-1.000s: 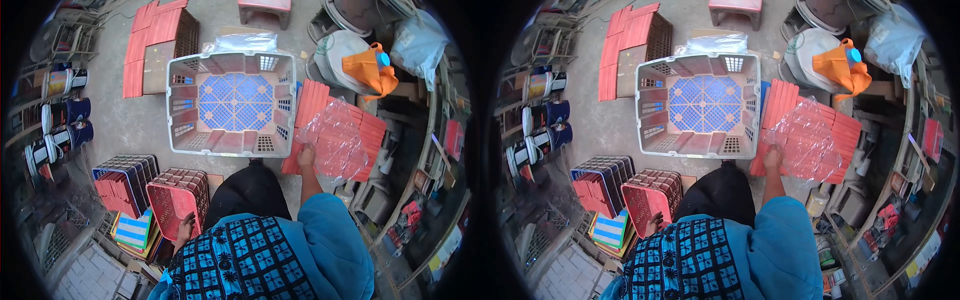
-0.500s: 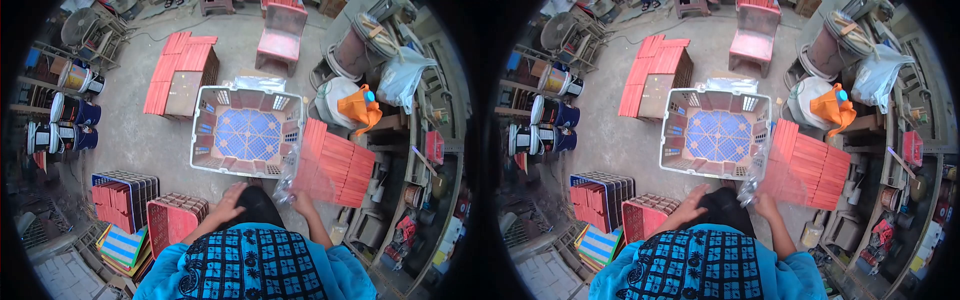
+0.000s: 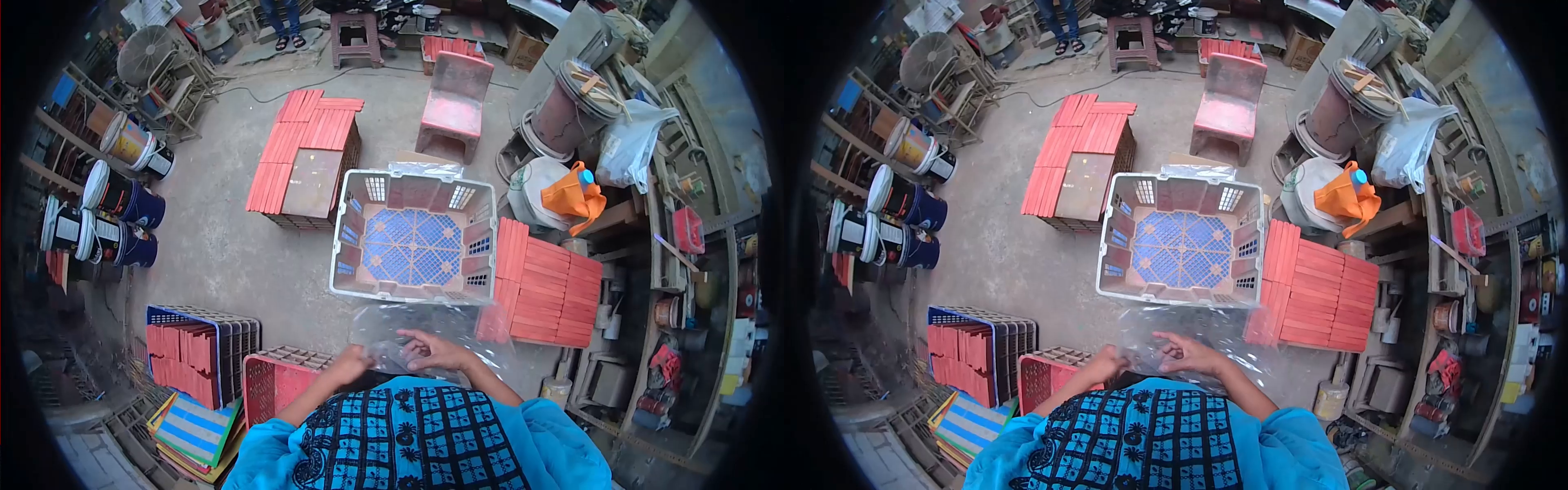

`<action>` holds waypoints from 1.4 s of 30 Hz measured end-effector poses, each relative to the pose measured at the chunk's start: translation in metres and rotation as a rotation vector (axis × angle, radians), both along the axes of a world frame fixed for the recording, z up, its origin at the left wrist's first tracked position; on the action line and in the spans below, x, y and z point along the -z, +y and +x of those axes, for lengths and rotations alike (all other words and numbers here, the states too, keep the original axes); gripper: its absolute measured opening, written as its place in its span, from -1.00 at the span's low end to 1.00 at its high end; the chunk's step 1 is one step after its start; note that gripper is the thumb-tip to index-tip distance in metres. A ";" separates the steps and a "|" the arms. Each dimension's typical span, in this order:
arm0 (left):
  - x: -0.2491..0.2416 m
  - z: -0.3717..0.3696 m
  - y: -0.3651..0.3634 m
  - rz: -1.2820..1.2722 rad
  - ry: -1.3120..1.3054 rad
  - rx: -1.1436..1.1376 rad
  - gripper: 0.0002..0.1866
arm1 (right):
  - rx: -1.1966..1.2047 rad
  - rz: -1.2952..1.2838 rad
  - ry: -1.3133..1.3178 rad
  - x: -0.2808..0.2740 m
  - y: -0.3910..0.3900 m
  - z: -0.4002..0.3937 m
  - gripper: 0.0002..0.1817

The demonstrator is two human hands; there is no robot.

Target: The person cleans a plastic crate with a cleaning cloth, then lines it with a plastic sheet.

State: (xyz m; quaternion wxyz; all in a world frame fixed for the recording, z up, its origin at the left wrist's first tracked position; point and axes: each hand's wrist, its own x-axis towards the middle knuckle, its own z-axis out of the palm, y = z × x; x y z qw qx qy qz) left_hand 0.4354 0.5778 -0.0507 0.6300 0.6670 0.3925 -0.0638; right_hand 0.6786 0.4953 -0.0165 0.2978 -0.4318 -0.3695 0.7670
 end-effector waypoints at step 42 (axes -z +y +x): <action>0.146 0.143 0.257 1.012 0.093 -0.618 -0.42 | 0.191 0.188 -1.702 0.211 0.221 0.246 -0.79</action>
